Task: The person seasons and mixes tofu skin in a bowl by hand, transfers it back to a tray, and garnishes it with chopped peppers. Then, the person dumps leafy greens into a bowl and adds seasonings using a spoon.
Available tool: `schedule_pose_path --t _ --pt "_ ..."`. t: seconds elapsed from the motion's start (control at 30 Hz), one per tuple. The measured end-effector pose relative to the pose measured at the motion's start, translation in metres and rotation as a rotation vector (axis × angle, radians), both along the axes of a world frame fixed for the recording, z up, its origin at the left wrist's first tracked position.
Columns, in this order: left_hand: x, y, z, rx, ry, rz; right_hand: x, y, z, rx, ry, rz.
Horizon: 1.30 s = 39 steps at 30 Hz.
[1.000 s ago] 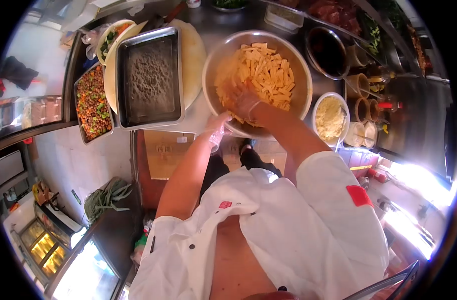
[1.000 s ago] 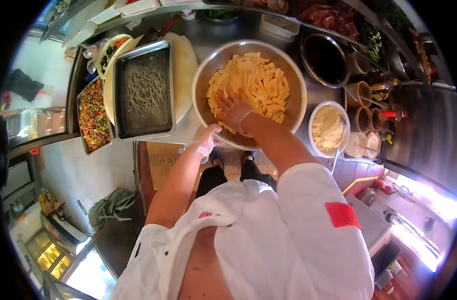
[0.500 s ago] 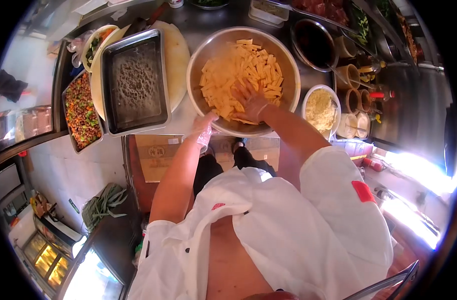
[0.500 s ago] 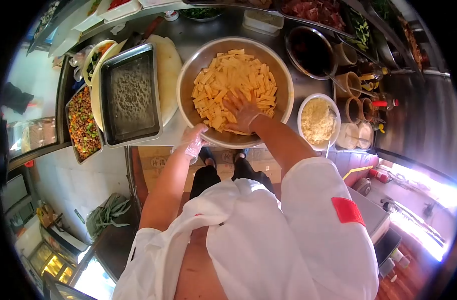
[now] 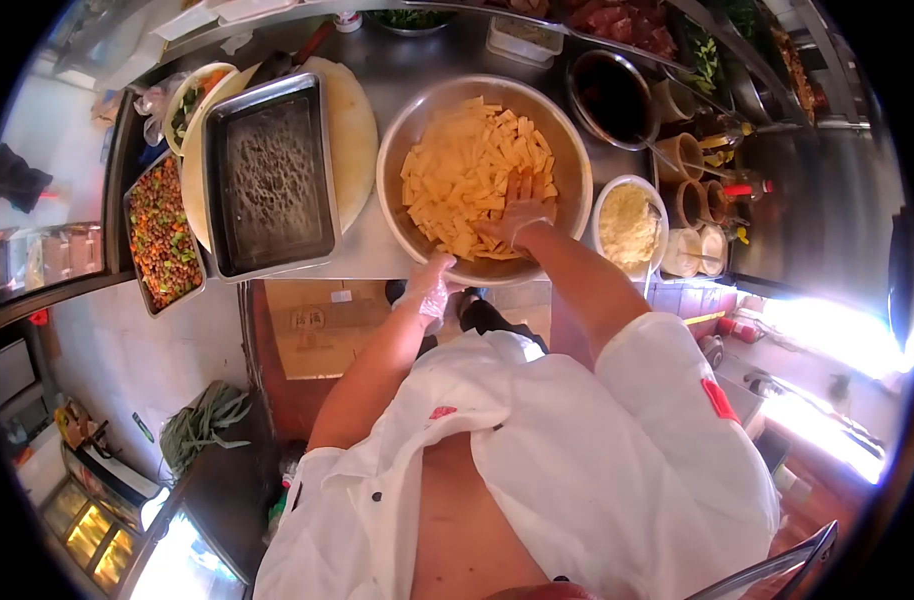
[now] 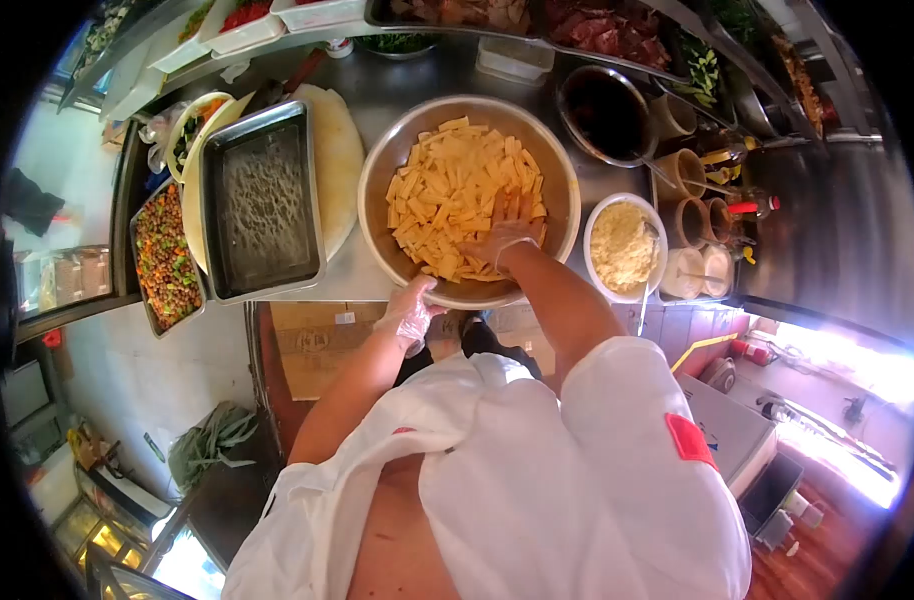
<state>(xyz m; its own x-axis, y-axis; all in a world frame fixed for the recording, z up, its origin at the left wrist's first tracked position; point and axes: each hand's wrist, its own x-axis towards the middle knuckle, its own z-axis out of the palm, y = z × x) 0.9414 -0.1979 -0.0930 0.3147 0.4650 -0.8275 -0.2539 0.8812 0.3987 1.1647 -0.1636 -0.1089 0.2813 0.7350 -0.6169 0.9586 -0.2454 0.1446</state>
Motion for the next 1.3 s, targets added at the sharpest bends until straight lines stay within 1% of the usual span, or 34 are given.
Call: schedule_pose_path --t 0.03,0.07,0.17,0.2,0.27,0.3,0.33,0.37,0.43,0.47,0.57,0.6,0.67,0.8,0.87,0.97,1.0,1.07,1.17,1.27,1.3 --pt "0.001 -0.004 0.007 -0.026 -0.023 0.021 -0.005 -0.001 0.016 -0.025 -0.002 -0.027" --pt "0.000 -0.010 -0.018 -0.022 -0.067 -0.003 -0.008 0.002 0.024 -0.044 -0.008 -0.052" --pt "0.006 -0.016 -0.012 -0.060 -0.020 -0.067 -0.007 -0.002 0.019 -0.049 -0.034 -0.064" --pt "0.007 -0.017 -0.014 -0.005 -0.107 -0.043 -0.006 -0.003 0.023 -0.088 -0.047 -0.021" --pt "0.004 -0.018 -0.014 0.023 -0.174 -0.070 -0.005 0.004 0.037 -0.145 -0.081 0.070" --pt "0.000 -0.014 -0.006 0.038 -0.201 -0.087 0.001 0.009 0.044 -0.195 -0.015 0.097" --pt "-0.009 -0.008 -0.007 0.001 -0.237 -0.142 0.011 0.014 0.054 -0.249 0.051 0.124" --pt "-0.017 0.000 -0.011 0.013 -0.239 -0.143 0.019 0.019 0.063 -0.304 0.115 0.147" --pt "-0.028 0.016 0.000 0.018 -0.240 -0.147 0.016 0.028 0.096 -0.149 0.139 0.038" --pt "-0.029 0.024 -0.012 -0.048 -0.192 -0.136 0.014 0.028 0.103 -0.076 0.154 -0.017" --pt "-0.030 0.034 -0.038 0.039 0.022 -0.256 0.029 0.066 0.064 -0.042 0.202 -0.218" --pt "-0.029 0.034 -0.042 0.017 0.024 -0.260 0.031 0.067 0.042 0.118 0.148 -0.134" --pt "-0.025 0.032 -0.032 0.066 0.048 -0.240 0.035 0.070 -0.006 0.442 0.040 0.029" --pt "-0.022 0.032 -0.015 0.081 0.081 -0.278 0.023 0.061 -0.041 0.439 -0.016 -0.009" --pt "-0.023 0.027 -0.011 0.067 0.083 -0.282 0.021 0.058 -0.047 0.425 -0.071 -0.003" --pt "-0.019 0.027 -0.015 0.085 0.040 -0.247 0.021 0.068 -0.029 0.315 -0.008 -0.047" --pt "-0.018 0.024 -0.019 0.098 0.038 -0.238 0.019 0.074 -0.013 0.281 0.023 -0.030" --pt "-0.015 0.021 -0.013 0.105 0.026 -0.233 0.018 0.081 0.023 0.197 0.082 0.004" --pt "-0.011 0.013 -0.016 0.059 -0.030 -0.217 -0.001 0.082 0.012 0.631 0.051 0.101" --pt "-0.005 0.007 -0.007 0.075 -0.026 -0.196 -0.031 0.107 -0.011 0.703 0.121 0.009" --pt "-0.004 0.006 -0.006 0.074 -0.026 -0.191 -0.040 0.107 -0.018 0.702 0.104 -0.026"
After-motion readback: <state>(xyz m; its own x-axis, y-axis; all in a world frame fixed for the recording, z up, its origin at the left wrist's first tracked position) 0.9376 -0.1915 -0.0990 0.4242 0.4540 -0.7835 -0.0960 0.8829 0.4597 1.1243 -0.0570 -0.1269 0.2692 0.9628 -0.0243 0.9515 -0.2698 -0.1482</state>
